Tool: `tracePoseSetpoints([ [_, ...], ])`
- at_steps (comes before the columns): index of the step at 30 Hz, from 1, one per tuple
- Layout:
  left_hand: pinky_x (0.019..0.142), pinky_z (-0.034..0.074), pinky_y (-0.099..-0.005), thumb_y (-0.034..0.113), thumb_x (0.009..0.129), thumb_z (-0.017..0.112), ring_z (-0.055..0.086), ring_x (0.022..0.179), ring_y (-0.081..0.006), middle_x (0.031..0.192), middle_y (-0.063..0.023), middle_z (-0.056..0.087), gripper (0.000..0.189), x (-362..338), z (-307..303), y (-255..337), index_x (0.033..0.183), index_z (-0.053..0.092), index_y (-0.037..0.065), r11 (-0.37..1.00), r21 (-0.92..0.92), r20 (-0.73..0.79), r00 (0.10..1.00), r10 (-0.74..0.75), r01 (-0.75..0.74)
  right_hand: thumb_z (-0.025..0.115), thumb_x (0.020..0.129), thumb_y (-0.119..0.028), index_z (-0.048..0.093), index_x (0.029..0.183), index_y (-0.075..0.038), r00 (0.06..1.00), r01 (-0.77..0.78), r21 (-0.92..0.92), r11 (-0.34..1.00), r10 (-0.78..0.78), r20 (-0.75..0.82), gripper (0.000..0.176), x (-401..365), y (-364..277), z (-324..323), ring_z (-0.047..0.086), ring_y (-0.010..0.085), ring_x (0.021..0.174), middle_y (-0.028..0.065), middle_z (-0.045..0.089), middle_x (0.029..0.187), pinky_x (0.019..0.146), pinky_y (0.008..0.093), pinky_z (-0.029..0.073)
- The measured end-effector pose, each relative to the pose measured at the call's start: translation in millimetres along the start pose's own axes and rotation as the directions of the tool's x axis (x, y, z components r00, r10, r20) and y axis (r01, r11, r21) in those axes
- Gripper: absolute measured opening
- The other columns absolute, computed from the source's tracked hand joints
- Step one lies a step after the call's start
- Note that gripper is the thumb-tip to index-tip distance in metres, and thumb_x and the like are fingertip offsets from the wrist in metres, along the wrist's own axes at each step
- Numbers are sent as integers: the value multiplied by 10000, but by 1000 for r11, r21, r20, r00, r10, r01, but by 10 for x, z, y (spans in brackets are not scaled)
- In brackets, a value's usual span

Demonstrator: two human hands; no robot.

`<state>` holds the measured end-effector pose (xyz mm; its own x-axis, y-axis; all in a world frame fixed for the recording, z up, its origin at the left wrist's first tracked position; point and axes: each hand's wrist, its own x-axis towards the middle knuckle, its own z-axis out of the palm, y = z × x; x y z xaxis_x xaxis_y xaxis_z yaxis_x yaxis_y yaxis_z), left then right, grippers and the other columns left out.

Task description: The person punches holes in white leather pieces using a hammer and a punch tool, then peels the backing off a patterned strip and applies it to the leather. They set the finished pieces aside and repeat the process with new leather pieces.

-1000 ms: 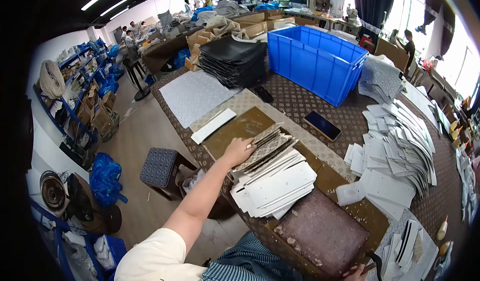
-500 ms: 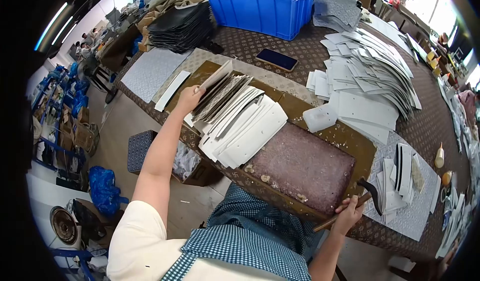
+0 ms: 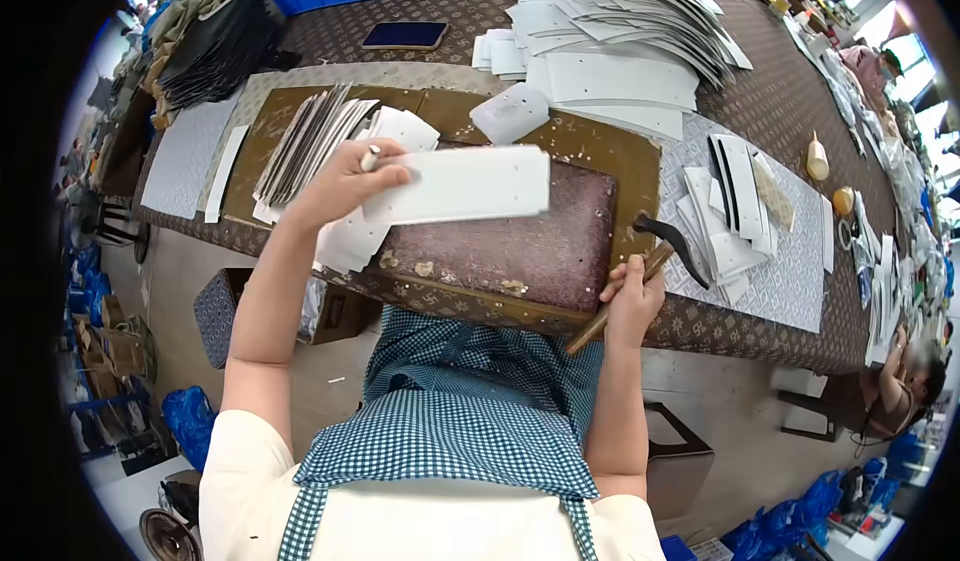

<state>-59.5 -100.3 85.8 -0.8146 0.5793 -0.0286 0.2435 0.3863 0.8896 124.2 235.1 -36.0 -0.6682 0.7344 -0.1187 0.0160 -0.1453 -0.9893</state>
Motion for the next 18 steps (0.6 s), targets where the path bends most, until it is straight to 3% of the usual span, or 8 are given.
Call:
tracePoseSetpoints([
  [2, 686, 474, -261, 258, 882, 730, 570, 759, -85, 828, -32, 672, 295, 166, 311, 74, 1023, 712, -1, 997, -73, 205, 979, -5, 20, 531, 1020, -184, 517, 951, -30, 1000, 11, -6, 1000, -11, 4, 170, -7, -3, 2, 481, 104, 426, 50, 571, 703, 378, 235, 407],
  [4, 677, 461, -245, 278, 909, 708, 588, 780, -85, 828, -27, 664, 288, 309, 574, 129, 1049, 699, 27, 999, -39, 299, 954, 22, -10, 528, 1021, -191, 511, 947, -23, 999, 22, -21, 1000, -21, 32, 184, -8, -2, -20, 486, 105, 434, 49, 567, 706, 381, 236, 409],
  [7, 737, 504, -309, 317, 903, 700, 651, 878, -192, 938, -95, 691, 318, 474, 834, -38, 1088, 706, 59, 930, 364, 234, 972, -37, -52, 524, 1023, -200, 512, 963, -9, 999, 30, -16, 999, -29, 33, 200, -16, 6, -30, 489, 108, 435, 53, 564, 706, 386, 240, 413],
  [8, 808, 522, -367, 344, 901, 684, 633, 991, -271, 1070, -109, 652, 324, 466, 869, -85, 1120, 708, 106, 853, 504, 211, 977, 29, -134, 523, 1024, -203, 514, 971, -7, 999, 32, -13, 999, -32, 41, 203, -23, -6, -31, 490, 109, 438, 54, 564, 710, 385, 240, 414],
  [12, 817, 534, -378, 315, 905, 663, 606, 1019, -251, 1097, -59, 597, 293, 369, 1032, -203, 1133, 703, 136, 718, 647, 70, 957, 280, -258, 514, 1026, -190, 514, 986, -12, 997, 54, -21, 998, -53, 49, 183, -63, -25, -28, 482, 99, 448, 46, 548, 715, 383, 234, 414],
  [18, 745, 528, -386, 280, 876, 683, 607, 917, -254, 927, -60, 574, 209, 302, 1214, -275, 993, 725, 112, 788, 593, -117, 950, 288, -166, 506, 1035, -186, 509, 1036, -23, 992, 110, -48, 993, -107, 67, 163, -227, -251, 82, 458, 75, 438, 32, 523, 703, 378, 215, 403],
])
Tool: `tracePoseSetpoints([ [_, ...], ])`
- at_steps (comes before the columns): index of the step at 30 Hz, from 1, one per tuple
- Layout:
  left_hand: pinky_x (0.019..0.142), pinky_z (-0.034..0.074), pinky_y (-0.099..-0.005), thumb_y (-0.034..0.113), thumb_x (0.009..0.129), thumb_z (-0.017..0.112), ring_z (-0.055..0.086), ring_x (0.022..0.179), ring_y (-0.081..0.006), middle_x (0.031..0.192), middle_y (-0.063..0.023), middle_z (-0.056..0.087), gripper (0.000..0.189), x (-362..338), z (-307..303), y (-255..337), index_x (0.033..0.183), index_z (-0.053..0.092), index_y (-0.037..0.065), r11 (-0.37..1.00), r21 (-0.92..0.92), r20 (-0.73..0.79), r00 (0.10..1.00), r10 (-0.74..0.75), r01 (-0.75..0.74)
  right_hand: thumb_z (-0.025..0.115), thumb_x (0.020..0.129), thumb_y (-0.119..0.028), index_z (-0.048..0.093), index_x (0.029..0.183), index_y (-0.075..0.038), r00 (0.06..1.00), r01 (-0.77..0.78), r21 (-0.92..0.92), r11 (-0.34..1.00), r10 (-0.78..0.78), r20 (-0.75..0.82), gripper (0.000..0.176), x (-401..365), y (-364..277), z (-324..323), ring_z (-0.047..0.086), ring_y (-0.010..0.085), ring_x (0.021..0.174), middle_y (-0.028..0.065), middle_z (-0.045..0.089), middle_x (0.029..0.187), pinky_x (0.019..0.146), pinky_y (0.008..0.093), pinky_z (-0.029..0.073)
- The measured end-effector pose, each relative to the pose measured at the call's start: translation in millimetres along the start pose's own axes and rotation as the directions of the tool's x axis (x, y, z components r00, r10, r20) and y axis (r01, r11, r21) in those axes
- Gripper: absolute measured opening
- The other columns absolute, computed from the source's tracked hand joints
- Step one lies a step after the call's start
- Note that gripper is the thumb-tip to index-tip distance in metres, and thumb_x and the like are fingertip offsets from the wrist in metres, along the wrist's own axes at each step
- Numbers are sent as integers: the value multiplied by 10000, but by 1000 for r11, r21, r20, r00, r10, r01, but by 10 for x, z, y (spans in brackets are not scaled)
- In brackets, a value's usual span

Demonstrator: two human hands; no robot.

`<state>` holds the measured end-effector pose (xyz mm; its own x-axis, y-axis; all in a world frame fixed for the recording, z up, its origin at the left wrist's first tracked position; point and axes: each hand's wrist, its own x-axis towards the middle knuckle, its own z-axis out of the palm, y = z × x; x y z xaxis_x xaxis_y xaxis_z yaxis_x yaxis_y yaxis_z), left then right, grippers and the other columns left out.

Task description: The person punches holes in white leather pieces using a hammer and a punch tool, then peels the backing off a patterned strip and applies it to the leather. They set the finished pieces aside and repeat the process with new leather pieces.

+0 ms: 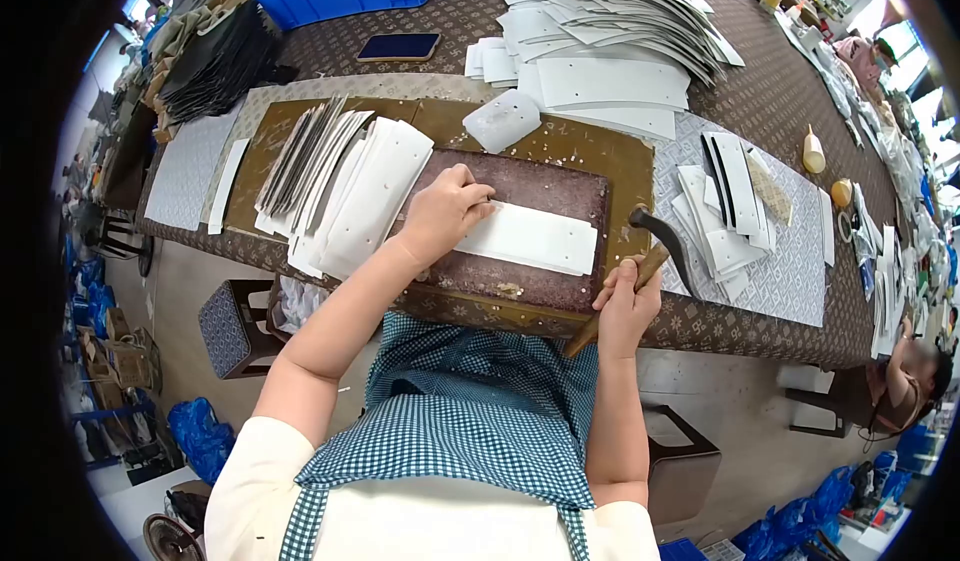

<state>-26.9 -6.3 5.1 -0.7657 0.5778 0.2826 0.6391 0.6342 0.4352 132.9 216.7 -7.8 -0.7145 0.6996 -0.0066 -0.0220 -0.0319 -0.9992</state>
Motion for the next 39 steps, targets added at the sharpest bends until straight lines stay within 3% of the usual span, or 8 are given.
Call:
tracePoseSetpoints([
  [6, 734, 532, -382, 263, 828, 707, 605, 906, -257, 912, -57, 580, 190, -40, 140, 29, 970, 730, 139, 1000, 15, -96, 995, -10, 12, 484, 1035, -149, 500, 1057, -26, 995, 20, 19, 1000, -22, 95, 126, -104, -295, 197, 456, 70, 432, 44, 553, 723, 389, 206, 359],
  [12, 735, 567, -370, 237, 786, 724, 574, 1009, -254, 1055, -66, 591, 232, -98, 71, 37, 1000, 719, 147, 1000, -13, -328, 945, -8, 3, 488, 1027, -147, 485, 1033, -2, 916, -77, 12, 997, 66, 395, 145, -99, -327, 584, 464, 73, 397, 160, 690, 1016, 356, 207, 374],
  [15, 719, 487, -318, 217, 943, 653, 571, 833, -186, 958, -85, 600, 299, -130, -111, 6, 1218, 673, 101, 765, -614, -116, 937, -330, 194, 484, 1023, -137, 478, 1014, -2, 885, -61, -66, 996, 84, 458, 135, -108, -227, 710, 467, 85, 397, 183, 680, 1056, 357, 222, 385],
  [22, 755, 448, -284, 165, 995, 518, 511, 787, -137, 859, -47, 542, 317, -387, -133, -43, 1259, 586, 4, 535, -835, -114, 911, -397, 129, 469, 1032, -157, 449, 1056, 9, 922, -74, -72, 995, 96, 375, 169, -183, -84, 775, 484, 115, 394, 187, 679, 1069, 368, 236, 408],
  [27, 767, 499, -347, 210, 951, 631, 613, 862, -267, 961, -141, 631, 242, -597, -125, -200, 1092, 652, 14, 824, -544, -267, 898, -349, 158, 461, 1035, -162, 450, 1076, 10, 919, -73, -60, 996, 91, 385, 178, -159, -48, 751, 490, 114, 396, 182, 681, 1065, 370, 235, 408],
  [36, 764, 510, -415, 206, 911, 669, 620, 895, -345, 940, -156, 645, 208, -577, -203, -150, 963, 656, 5, 893, -431, -353, 886, -301, 132, 472, 1034, -159, 482, 1157, 17, 922, -98, -22, 995, 99, 374, 215, -167, -37, 771, 487, 83, 421, 155, 679, 1061, 376, 215, 393],
  [38, 764, 510, -378, 186, 910, 663, 650, 836, -321, 929, -158, 665, 185, -530, -251, -75, 964, 673, 9, 789, -594, -279, 878, -389, 161, 499, 1031, -172, 509, 1131, 17, 919, -122, -47, 991, 131, 372, 214, -184, -90, 779, 485, 77, 449, 132, 681, 1073, 413, 213, 401],
  [39, 719, 511, -290, 128, 912, 679, 645, 794, -166, 938, -101, 667, 170, -501, -243, -75, 1020, 695, -2, 791, -584, -258, 883, -392, 181, 503, 1028, -169, 513, 1098, 11, 915, -161, -56, 985, 170, 365, 193, -194, -140, 786, 486, 76, 444, 119, 694, 1052, 415, 220, 405],
])
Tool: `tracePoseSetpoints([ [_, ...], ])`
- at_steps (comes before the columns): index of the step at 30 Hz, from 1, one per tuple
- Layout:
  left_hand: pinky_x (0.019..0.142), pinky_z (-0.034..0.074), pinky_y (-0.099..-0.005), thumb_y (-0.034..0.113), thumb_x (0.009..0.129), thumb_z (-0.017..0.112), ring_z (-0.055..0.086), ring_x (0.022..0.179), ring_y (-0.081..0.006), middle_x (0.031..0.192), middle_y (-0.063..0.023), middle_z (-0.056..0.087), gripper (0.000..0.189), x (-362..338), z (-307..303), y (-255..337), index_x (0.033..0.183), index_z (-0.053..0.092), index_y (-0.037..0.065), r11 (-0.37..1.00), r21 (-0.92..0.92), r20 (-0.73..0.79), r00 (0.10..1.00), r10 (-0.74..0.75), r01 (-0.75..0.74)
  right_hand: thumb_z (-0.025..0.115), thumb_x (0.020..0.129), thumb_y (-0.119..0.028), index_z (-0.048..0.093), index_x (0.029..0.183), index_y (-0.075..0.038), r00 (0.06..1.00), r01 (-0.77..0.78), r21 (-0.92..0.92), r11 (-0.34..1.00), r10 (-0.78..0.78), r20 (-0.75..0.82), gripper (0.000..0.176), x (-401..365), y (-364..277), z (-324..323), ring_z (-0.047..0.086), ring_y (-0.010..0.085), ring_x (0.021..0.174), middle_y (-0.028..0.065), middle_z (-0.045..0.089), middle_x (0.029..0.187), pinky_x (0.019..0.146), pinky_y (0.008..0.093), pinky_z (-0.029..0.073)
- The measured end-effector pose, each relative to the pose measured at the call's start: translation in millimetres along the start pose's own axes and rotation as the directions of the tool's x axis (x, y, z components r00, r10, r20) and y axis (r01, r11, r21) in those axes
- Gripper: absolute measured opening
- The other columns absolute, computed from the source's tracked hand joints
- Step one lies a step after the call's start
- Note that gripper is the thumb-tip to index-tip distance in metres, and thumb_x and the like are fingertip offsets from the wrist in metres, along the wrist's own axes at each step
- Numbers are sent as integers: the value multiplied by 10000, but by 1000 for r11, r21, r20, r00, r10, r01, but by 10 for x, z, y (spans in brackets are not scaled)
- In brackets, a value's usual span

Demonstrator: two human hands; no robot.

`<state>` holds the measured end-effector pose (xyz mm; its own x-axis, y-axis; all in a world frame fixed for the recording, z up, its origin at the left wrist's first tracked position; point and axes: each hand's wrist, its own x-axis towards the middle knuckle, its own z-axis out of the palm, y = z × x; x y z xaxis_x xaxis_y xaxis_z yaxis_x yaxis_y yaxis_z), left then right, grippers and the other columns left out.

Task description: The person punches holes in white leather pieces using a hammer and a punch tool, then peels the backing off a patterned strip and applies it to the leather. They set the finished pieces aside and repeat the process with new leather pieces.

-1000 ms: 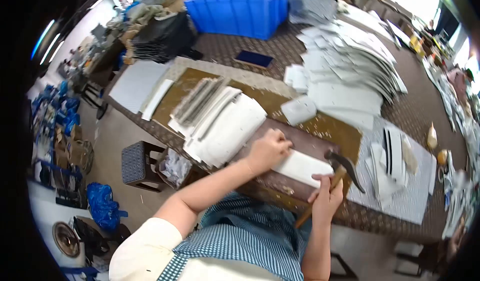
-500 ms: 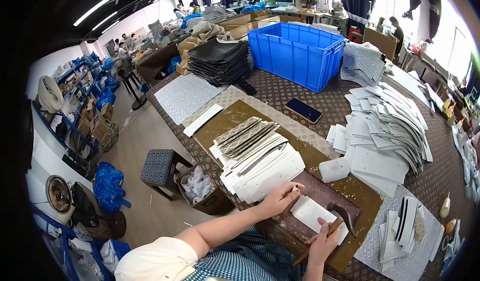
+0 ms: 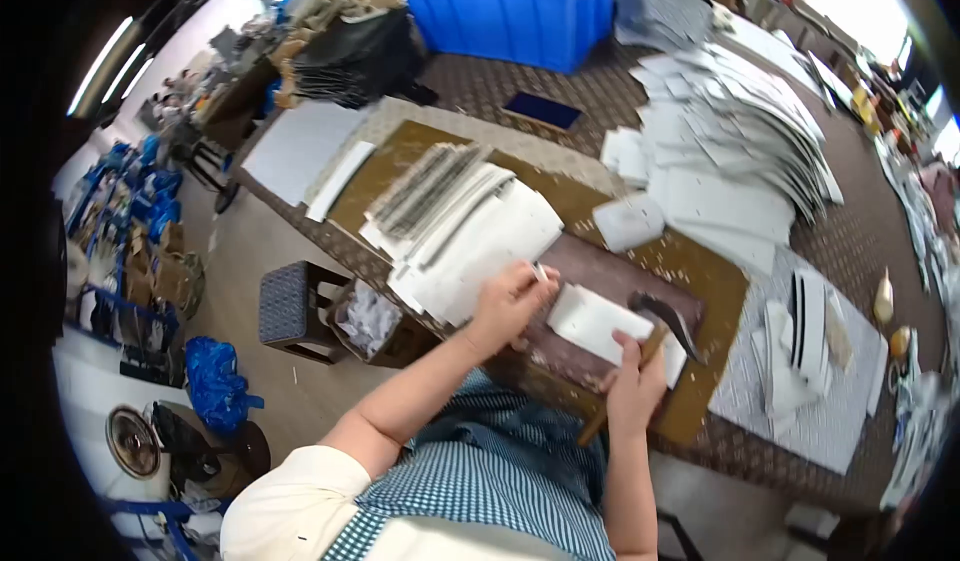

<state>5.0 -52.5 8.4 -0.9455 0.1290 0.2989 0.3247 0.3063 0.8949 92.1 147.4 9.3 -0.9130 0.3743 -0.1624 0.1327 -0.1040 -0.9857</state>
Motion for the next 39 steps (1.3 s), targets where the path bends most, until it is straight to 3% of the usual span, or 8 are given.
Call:
tracePoseSetpoints([
  [2, 730, 511, -276, 108, 923, 665, 633, 809, -130, 903, -82, 680, 157, 37, 74, -23, 1010, 699, -18, 999, -19, 4, 999, 34, -34, 521, 1019, -164, 509, 1065, 3, 1000, 6, -1, 1000, -6, -28, 173, 2, 6, 3, 488, 76, 431, 100, 715, 1011, 417, 228, 411],
  [3, 703, 508, -326, 106, 898, 668, 657, 800, -231, 953, -126, 697, 119, 48, 125, 19, 919, 695, -7, 995, -75, -1, 998, -61, 60, 520, 1018, -157, 505, 1055, -1, 1000, 4, 10, 1000, -4, -25, 161, -5, -29, 11, 496, 82, 429, 108, 717, 1015, 416, 232, 414],
  [8, 662, 494, -266, 95, 886, 700, 632, 732, -145, 914, -88, 696, 121, 93, 279, 87, 930, 698, -18, 985, -135, 88, 992, -94, 105, 514, 1023, -175, 491, 1042, -7, 999, 50, -74, 996, -50, 5, 171, 20, 9, -30, 539, 99, 446, 123, 723, 1044, 425, 241, 444],
  [25, 648, 519, -296, 104, 876, 706, 662, 728, -189, 870, -90, 679, 112, 183, 409, 2, 948, 712, 19, 996, -4, 121, 988, 94, -95, 512, 1023, -182, 484, 1051, 3, 999, 35, -60, 998, -34, 5, 190, 28, -18, -25, 504, 85, 424, 126, 723, 972, 400, 221, 411],
  [28, 654, 531, -316, 103, 861, 717, 666, 726, -220, 857, -95, 669, 108, 182, 418, -10, 941, 708, 31, 982, 41, 130, 976, 175, -182, 525, 1017, -168, 507, 1036, 3, 991, -11, -171, 985, 34, 130, 173, 68, -105, -82, 501, 78, 423, 90, 689, 849, 398, 217, 403],
  [31, 652, 534, -326, 104, 849, 726, 664, 726, -238, 842, -93, 656, 104, 183, 440, -39, 926, 703, 38, 973, 32, 121, 968, 222, -227, 643, 945, -169, 589, 945, -7, 952, 250, -493, 834, -119, 282, 171, 199, -615, -155, 605, 135, 603, 66, 650, 701, 557, 293, 474],
  [35, 641, 520, -299, 96, 853, 733, 657, 725, -204, 855, -80, 659, 97, 184, 463, -80, 917, 700, 30, 958, 30, 94, 955, 280, -284, 618, 982, -164, 579, 1007, 1, 852, 441, -111, 891, -376, 364, 171, 79, -1737, 4, 463, 24, 474, 0, 557, 658, 425, 197, 355],
  [39, 643, 515, -312, 105, 852, 734, 648, 721, -217, 847, -79, 650, 104, 195, 459, -89, 904, 691, 26, 954, 53, 92, 953, 289, -294, 583, 1004, -195, 545, 1008, -2, 788, 526, 94, 845, -526, 319, 197, 82, -1810, 136, 481, 24, 533, -7, 556, 692, 445, 186, 353],
])
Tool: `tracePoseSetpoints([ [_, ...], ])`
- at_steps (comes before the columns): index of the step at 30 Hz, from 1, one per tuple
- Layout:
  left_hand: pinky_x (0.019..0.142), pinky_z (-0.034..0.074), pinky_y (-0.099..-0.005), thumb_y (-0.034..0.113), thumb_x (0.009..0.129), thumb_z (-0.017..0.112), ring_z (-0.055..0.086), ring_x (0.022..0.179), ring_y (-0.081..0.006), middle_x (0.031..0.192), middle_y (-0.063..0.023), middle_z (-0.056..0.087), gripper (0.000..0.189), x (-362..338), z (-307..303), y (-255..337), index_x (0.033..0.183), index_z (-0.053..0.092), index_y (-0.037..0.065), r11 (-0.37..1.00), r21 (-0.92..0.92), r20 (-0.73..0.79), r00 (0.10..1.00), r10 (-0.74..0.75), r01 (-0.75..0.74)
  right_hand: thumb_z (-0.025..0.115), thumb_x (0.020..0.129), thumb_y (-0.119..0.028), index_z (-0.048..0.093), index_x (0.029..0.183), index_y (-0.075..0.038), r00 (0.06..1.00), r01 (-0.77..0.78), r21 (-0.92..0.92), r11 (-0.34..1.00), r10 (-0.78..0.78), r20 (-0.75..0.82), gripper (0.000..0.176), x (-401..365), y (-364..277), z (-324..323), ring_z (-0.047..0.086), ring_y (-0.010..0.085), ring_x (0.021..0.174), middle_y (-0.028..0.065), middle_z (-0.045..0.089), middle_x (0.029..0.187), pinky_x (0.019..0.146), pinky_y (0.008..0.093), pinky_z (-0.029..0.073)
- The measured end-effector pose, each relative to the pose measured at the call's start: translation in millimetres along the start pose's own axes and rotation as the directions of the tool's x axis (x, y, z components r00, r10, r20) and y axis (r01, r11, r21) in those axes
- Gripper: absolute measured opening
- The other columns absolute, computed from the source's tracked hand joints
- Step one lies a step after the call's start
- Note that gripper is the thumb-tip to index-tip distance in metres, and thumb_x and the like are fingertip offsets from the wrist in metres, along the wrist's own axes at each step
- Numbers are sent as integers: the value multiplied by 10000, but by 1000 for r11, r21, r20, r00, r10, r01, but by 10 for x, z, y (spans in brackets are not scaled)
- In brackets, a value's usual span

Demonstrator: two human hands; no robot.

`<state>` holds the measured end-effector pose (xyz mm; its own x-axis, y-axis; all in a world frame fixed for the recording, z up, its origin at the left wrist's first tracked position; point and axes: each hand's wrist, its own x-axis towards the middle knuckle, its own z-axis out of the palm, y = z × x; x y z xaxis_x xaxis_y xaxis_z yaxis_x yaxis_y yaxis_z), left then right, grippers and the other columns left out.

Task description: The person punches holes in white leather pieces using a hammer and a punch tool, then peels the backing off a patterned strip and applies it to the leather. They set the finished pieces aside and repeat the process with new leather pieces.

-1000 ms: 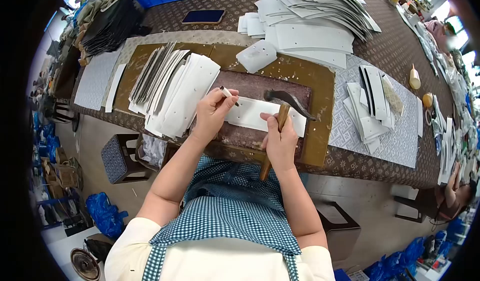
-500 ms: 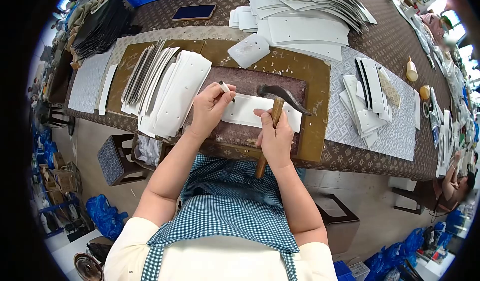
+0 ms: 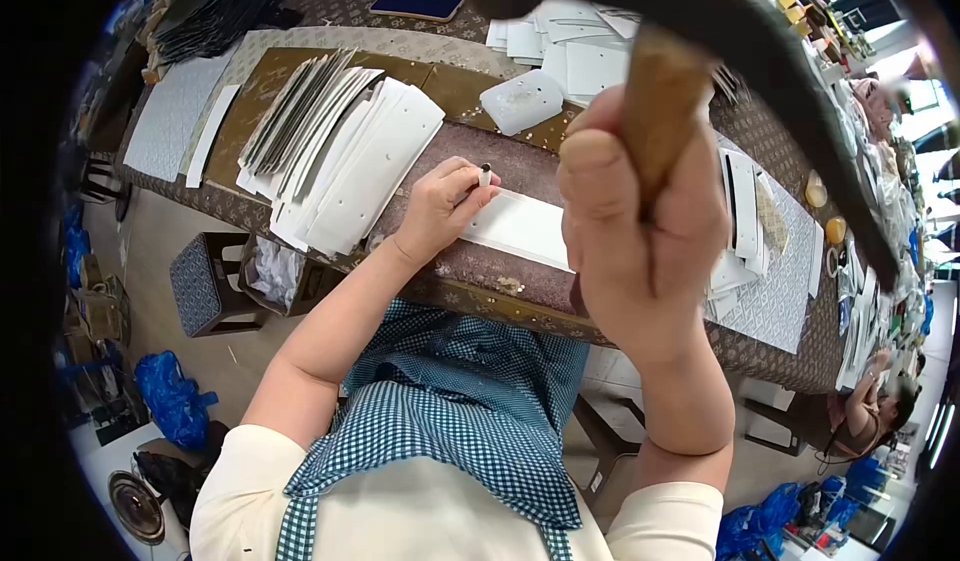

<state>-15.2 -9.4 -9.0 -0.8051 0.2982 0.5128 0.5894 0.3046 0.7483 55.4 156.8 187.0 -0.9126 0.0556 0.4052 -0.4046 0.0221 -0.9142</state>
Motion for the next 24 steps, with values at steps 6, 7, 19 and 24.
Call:
tracePoseSetpoints([
  [6, 691, 513, -382, 146, 847, 716, 615, 778, -288, 811, -97, 623, 122, -12, 10, -15, 890, 679, 38, 1000, 9, 18, 1000, -6, 6, 603, 953, -192, 518, 866, 15, 854, -69, -804, 591, 452, 259, 239, -5, 257, -152, 631, 389, 659, 210, 623, 714, 608, 436, 468],
  [7, 675, 513, -364, 134, 845, 723, 621, 760, -270, 818, -92, 632, 116, -35, 14, -13, 883, 678, 35, 1000, 9, 17, 1000, 8, -8, 606, 962, -215, 537, 876, 4, 860, -167, -757, 631, 469, 201, 245, 29, 142, -140, 608, 293, 617, 143, 592, 671, 574, 401, 453],
  [19, 627, 500, -331, 128, 848, 735, 619, 698, -239, 794, -89, 627, 129, -7, -43, -6, 848, 670, 17, 997, 72, 57, 998, 4, -8, 570, 981, -197, 519, 892, 11, 888, -92, -792, 604, 410, 210, 232, -172, 575, -207, 601, 192, 609, 123, 588, 675, 552, 355, 460],
  [24, 680, 509, -330, 146, 879, 710, 635, 753, -247, 840, -103, 645, 134, 20, -26, 1, 936, 699, 25, 998, 21, 97, 994, -57, 55, 557, 998, -213, 548, 961, -32, 772, -624, -293, 724, 629, -91, 185, -469, 731, -192, 505, 98, 462, 64, 658, 748, 448, 283, 418],
])
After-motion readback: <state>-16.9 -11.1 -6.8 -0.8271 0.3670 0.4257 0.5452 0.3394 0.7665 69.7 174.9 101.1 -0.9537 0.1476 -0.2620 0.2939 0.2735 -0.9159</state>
